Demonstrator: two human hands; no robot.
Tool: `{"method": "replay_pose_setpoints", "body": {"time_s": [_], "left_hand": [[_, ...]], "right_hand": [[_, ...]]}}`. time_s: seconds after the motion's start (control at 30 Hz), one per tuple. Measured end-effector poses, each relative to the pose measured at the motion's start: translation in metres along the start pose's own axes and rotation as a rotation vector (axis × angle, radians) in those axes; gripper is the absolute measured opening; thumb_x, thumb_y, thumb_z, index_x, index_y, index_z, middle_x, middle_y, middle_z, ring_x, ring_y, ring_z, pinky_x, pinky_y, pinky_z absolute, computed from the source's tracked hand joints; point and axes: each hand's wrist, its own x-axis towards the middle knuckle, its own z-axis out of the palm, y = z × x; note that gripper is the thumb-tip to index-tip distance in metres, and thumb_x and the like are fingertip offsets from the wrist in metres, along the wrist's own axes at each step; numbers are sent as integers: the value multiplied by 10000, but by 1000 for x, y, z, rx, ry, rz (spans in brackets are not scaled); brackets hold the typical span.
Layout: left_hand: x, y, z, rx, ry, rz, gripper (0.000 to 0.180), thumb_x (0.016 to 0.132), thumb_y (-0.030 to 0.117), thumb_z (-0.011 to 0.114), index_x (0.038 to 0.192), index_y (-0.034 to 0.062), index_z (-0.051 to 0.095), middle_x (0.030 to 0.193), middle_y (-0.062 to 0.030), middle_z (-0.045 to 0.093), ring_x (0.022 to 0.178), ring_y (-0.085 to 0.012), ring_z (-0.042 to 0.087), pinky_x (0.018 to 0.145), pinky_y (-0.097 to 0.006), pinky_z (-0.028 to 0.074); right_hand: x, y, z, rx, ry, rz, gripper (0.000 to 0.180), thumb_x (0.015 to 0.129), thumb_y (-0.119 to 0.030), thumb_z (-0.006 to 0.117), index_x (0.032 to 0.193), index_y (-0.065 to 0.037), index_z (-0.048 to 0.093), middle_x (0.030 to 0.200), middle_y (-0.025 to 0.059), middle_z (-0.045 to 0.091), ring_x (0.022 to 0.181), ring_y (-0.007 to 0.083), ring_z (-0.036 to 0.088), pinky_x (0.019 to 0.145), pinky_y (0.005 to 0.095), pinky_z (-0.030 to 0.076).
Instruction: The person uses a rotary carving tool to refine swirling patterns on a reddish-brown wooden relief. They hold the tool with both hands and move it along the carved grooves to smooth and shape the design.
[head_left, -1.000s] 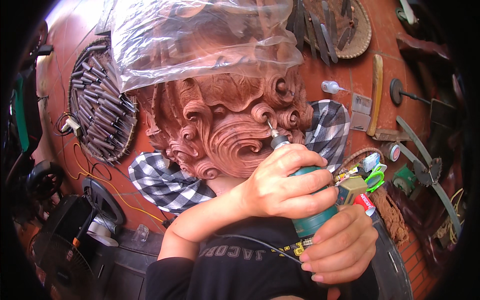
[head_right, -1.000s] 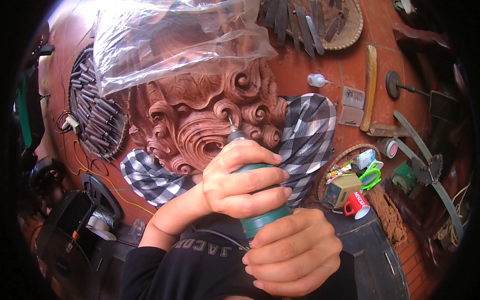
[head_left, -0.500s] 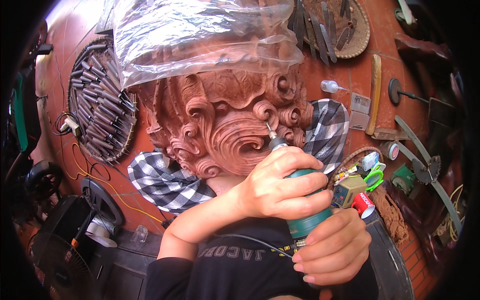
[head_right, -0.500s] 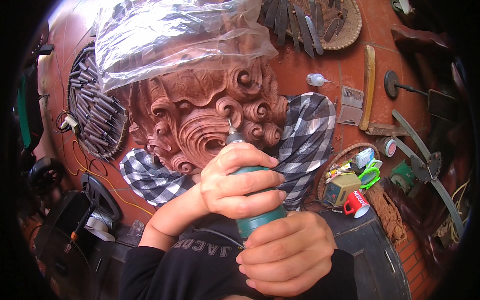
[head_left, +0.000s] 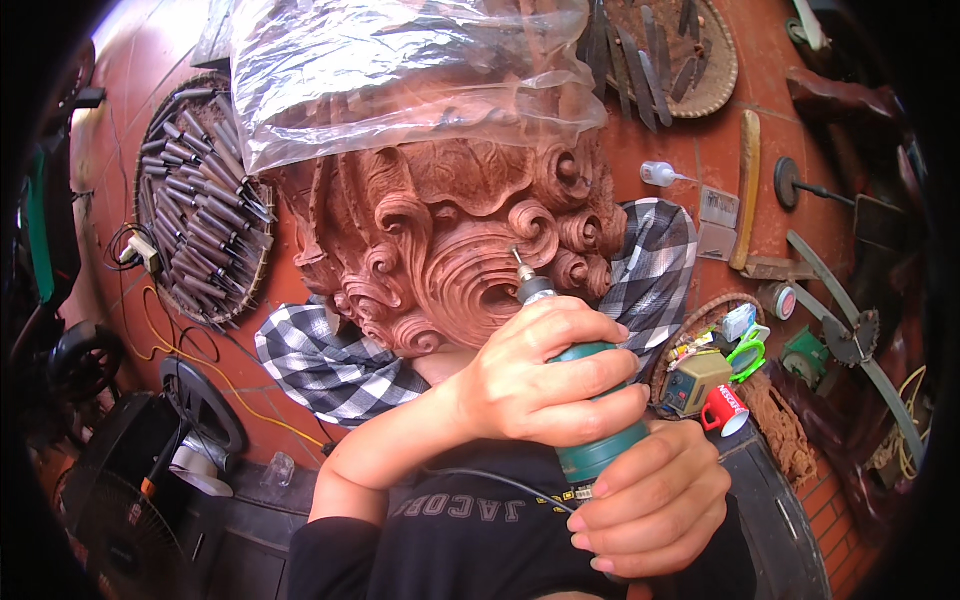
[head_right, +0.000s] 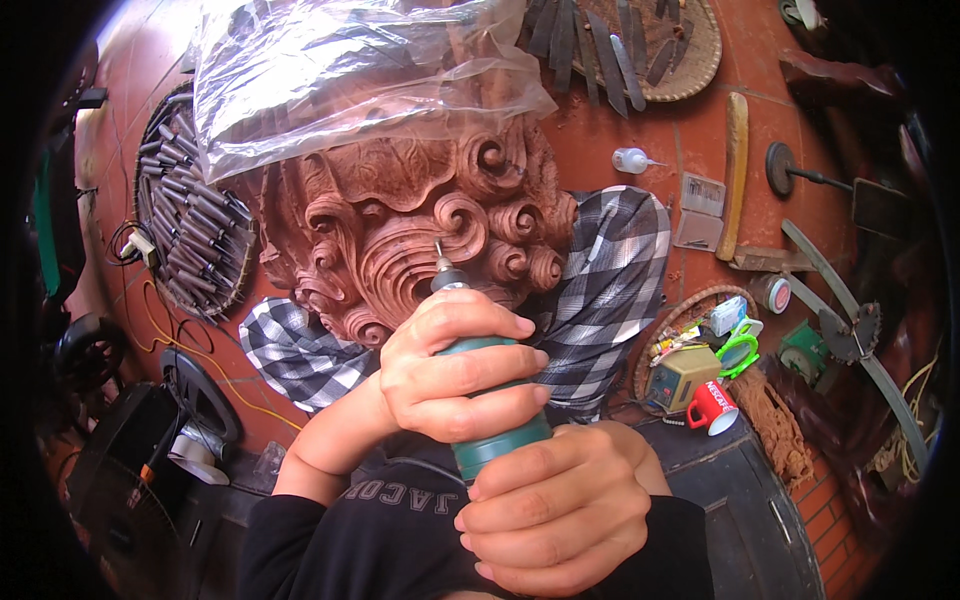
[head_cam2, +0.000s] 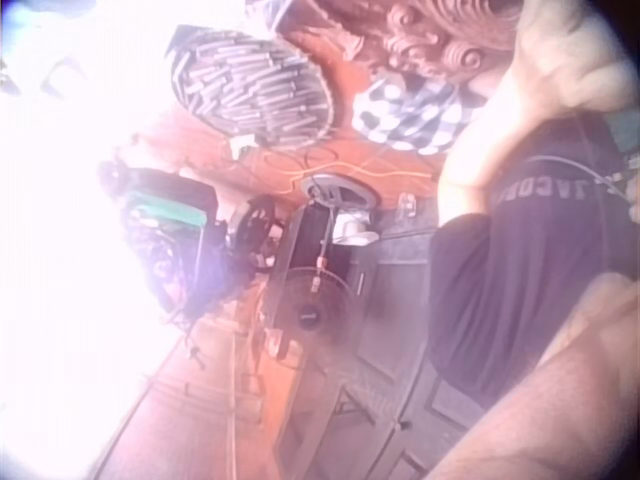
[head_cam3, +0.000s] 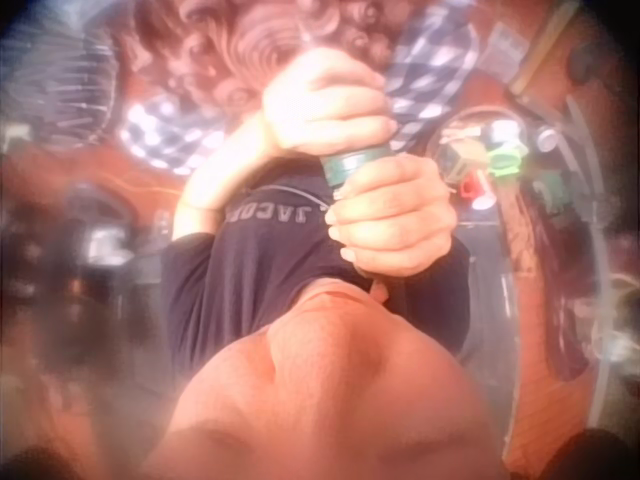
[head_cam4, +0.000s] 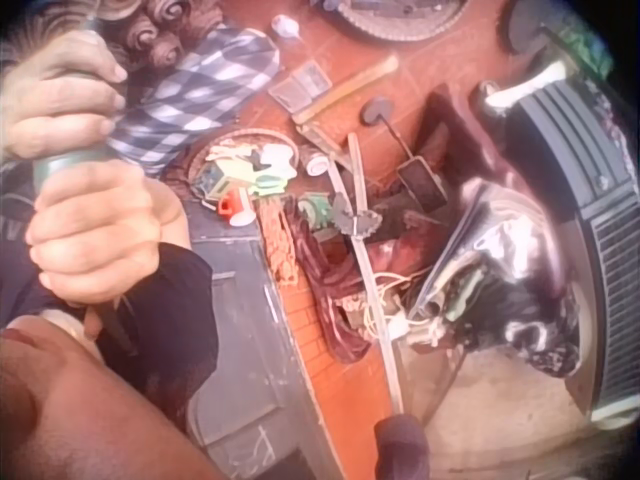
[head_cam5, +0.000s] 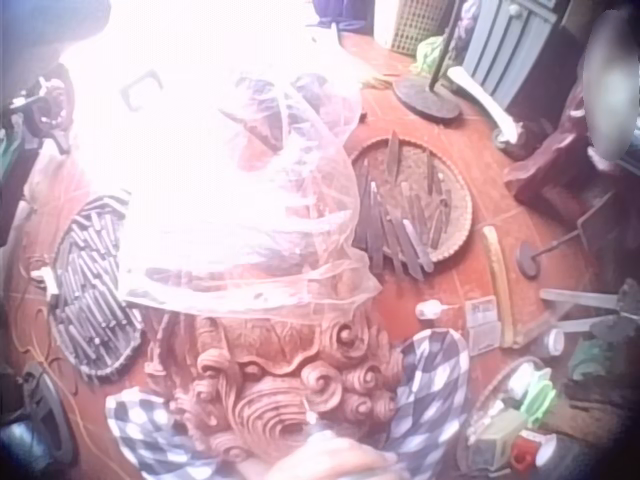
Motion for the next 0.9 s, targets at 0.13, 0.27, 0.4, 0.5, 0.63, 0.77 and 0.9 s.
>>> {"method": "replay_pose_setpoints", "body": {"time_s": [0.13, 0.27, 0.4, 0.5, 0.63, 0.77, 0.9], "left_hand": [[1, -1, 5, -14, -12, 0, 329, 738, 188, 763, 1058, 138, 709, 1048, -52, 723, 957, -295, 691, 724, -401, 584], [2, -2, 11, -24, 1, 0, 324, 738, 183, 764, 1054, 135, 711, 1041, -55, 724, 960, -295, 689, 715, -402, 585], [4, -5, 14, -46, 17, 3, 305, 753, 169, 759, 1051, 131, 711, 1037, -57, 726, 966, -297, 687, 702, -398, 583], [5, -7, 14, -71, 33, 7, 292, 767, 161, 753, 1054, 128, 708, 1034, -61, 728, 968, -297, 686, 699, -396, 580], [3, -9, 10, -109, 29, 17, 285, 784, 158, 750, 1063, 126, 701, 1035, -67, 731, 971, -297, 686, 703, -394, 579], [-3, -9, 6, -119, 49, 33, 267, 807, 155, 743, 1069, 126, 699, 1039, -68, 732, 975, -299, 685, 714, -392, 580], [-6, -10, -1, -140, 47, 43, 250, 821, 152, 735, 1068, 127, 701, 1043, -68, 732, 979, -303, 686, 723, -396, 581]], "right_hand": [[0, -1, -8, 10, -49, 5, 126, 933, -165, 691, 823, -103, 695, 776, 4, 756, 728, 136, 751, 733, 252, 541], [-2, -3, -12, -14, -48, 15, 89, 914, -129, 685, 830, -103, 696, 783, 4, 758, 736, 139, 753, 735, 254, 543], [1, -5, -17, -21, -86, 39, 68, 903, -119, 686, 838, -105, 697, 798, 8, 762, 753, 139, 756, 736, 258, 544], [5, -6, -19, -36, -125, 59, 68, 906, -134, 684, 845, -106, 700, 808, 12, 764, 762, 140, 758, 735, 262, 545], [9, -8, -11, -70, -126, 79, 85, 908, -152, 672, 845, -105, 703, 819, 17, 768, 771, 147, 761, 738, 266, 547], [10, -10, -1, -98, -139, 90, 69, 877, -140, 669, 834, -102, 707, 827, 21, 770, 778, 158, 763, 743, 269, 548], [11, -12, 10, -133, -135, 110, 49, 845, -122, 671, 821, -101, 709, 827, 24, 770, 782, 165, 763, 747, 277, 553]]}}
